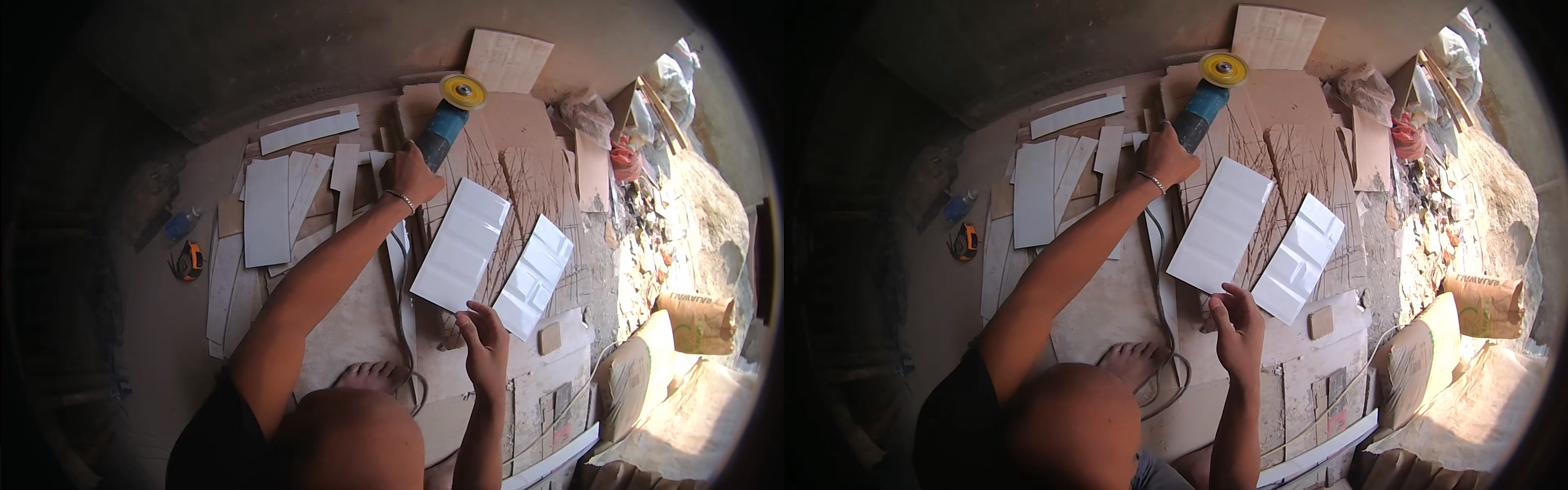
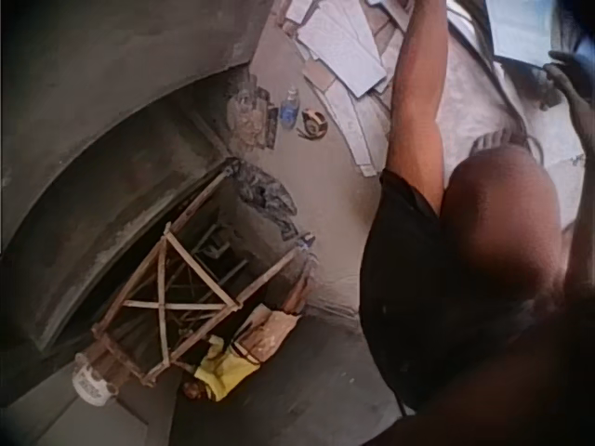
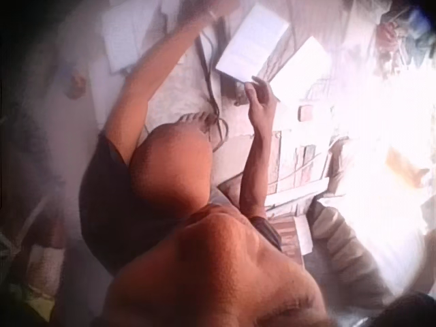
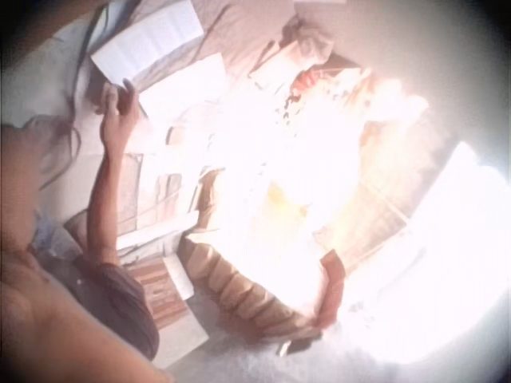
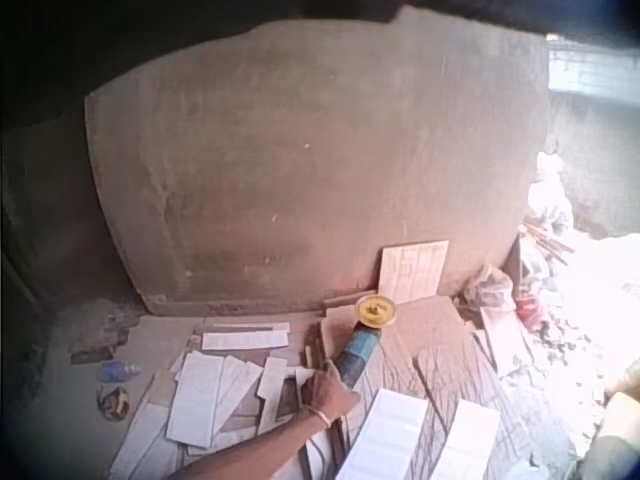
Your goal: The person uses an angle grinder to cut a white rectangular tile into smaller pieces while sitting on the floor. After cutting, the person stands up, gathers the cut pieces, and walks through a construction site to hand them to a coworker.
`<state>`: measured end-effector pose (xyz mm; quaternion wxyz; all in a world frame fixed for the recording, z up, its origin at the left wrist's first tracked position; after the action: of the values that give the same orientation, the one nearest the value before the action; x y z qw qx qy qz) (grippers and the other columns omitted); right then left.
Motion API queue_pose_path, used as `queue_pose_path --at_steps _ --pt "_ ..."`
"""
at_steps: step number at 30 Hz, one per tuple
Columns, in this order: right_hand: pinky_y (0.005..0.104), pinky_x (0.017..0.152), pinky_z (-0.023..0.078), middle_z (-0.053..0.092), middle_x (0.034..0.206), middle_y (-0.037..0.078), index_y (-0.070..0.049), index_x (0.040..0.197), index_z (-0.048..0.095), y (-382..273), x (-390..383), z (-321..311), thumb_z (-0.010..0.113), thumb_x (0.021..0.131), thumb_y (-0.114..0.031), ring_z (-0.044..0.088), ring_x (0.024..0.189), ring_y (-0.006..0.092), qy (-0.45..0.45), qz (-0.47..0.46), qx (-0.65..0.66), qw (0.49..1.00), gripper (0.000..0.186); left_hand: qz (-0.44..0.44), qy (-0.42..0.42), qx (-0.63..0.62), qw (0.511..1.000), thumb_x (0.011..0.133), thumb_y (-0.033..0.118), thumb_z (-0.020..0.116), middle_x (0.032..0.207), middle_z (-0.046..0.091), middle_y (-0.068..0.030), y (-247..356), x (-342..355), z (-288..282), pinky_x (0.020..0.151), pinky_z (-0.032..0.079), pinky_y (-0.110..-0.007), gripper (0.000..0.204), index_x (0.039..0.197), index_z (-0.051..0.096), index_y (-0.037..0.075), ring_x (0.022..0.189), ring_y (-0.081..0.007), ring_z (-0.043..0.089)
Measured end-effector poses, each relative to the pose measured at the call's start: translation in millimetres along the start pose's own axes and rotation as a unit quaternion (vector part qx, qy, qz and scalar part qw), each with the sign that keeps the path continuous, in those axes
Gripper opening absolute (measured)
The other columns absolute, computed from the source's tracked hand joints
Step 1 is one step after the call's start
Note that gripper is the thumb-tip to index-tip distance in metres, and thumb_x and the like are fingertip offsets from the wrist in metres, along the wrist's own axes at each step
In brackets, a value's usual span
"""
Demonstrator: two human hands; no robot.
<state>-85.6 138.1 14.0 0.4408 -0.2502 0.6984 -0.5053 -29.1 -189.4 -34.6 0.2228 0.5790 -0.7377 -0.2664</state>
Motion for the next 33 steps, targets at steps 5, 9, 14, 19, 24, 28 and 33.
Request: queue_pose_path --at_steps 5,9,14,19,24,28,33 --pt "0.0332 0.092 0.055 0.076 0.107 0.016 0.005 0.125 0.064 -2.6 5.7 -1.0 0.075 0.096 -0.016 0.072 0.099 0.0200 0.092 -0.024 -0.106 0.990 0.038 0.028 -0.034 0.022 0.999 0.066 0.022 0.080 0.099 0.072 -0.0289 -4.4 -4.8 -5.9 0.083 0.061 -0.046 0.069 0.122 0.054 -0.010 0.092 -0.0420 0.074" --pt "0.0363 0.084 0.059 0.076 0.100 0.018 0.006 0.120 0.066 -3.1 14.4 -6.5 0.081 0.087 -0.023 0.075 0.090 0.0263 0.169 -0.004 -0.192 0.967 0.046 0.041 -0.035 0.019 0.998 0.067 0.026 0.080 0.104 0.072 -0.0301 -1.7 -23.4 -20.3 0.085 0.060 -0.047 0.080 0.131 0.050 -0.011 0.094 -0.0421 0.074" --pt "0.0385 0.085 0.058 0.074 0.103 0.018 0.005 0.121 0.065 7.0 17.7 -31.1 0.081 0.086 -0.025 0.073 0.091 0.0290 0.288 -0.014 -0.206 0.935 0.049 0.214 0.056 -0.039 0.974 0.076 0.008 0.077 0.119 0.052 -0.0242 15.2 -126.1 -39.8 0.097 0.049 -0.048 0.066 0.132 0.045 -0.003 0.110 -0.0426 0.058" --pt "0.0463 0.102 0.050 0.057 0.130 0.033 0.008 0.141 0.049 23.4 20.1 -62.2 0.084 0.084 -0.036 0.062 0.117 0.0412 0.412 0.025 -0.413 0.812 0.081 0.224 -0.092 -0.025 0.970 0.076 0.010 0.079 0.124 0.050 -0.0245 27.3 -208.1 -34.8 0.100 0.047 -0.048 0.073 0.138 0.045 -0.006 0.115 -0.0433 0.056" --pt "0.0481 0.096 0.051 0.060 0.118 0.030 0.010 0.136 0.047 52.0 23.7 -73.1 0.083 0.085 -0.037 0.064 0.108 0.0402 0.411 0.077 -0.231 0.878 0.078 0.269 -0.151 -0.050 0.950 0.077 0.013 0.080 0.124 0.051 -0.0236 43.2 -237.1 -31.7 0.102 0.046 -0.048 0.069 0.135 0.049 -0.008 0.116 -0.0421 0.055" --pt "0.0365 0.069 0.055 0.067 0.089 0.018 0.008 0.118 0.056 64.7 19.7 -86.2 0.080 0.090 -0.028 0.069 0.077 0.0267 0.392 0.103 -0.035 0.913 0.051 0.267 -0.176 -0.072 0.945 0.076 0.013 0.080 0.118 0.056 -0.0206 48.2 -250.4 -30.1 0.102 0.047 -0.046 0.063 0.131 0.055 -0.004 0.113 -0.0393 0.058" --pt "0.0278 0.056 0.055 0.067 0.082 0.010 0.006 0.101 0.064 47.9 12.8 -94.5 0.071 0.099 -0.021 0.065 0.064 0.0150 0.351 0.122 0.196 0.907 0.028 0.210 -0.274 -0.131 0.929 0.084 0.014 0.078 0.113 0.063 -0.0164 49.0 -254.2 -28.1 0.095 0.052 -0.038 0.056 0.133 0.056 -0.004 0.105 -0.0288 0.065"
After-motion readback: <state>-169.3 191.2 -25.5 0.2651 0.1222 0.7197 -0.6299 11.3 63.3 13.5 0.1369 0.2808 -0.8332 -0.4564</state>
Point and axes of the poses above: each hand's wrist, its own x-axis towards the middle knuckle, its own z-axis out of the palm, y = z × x, the point moved 2 cm from there along x, towards the middle knuckle
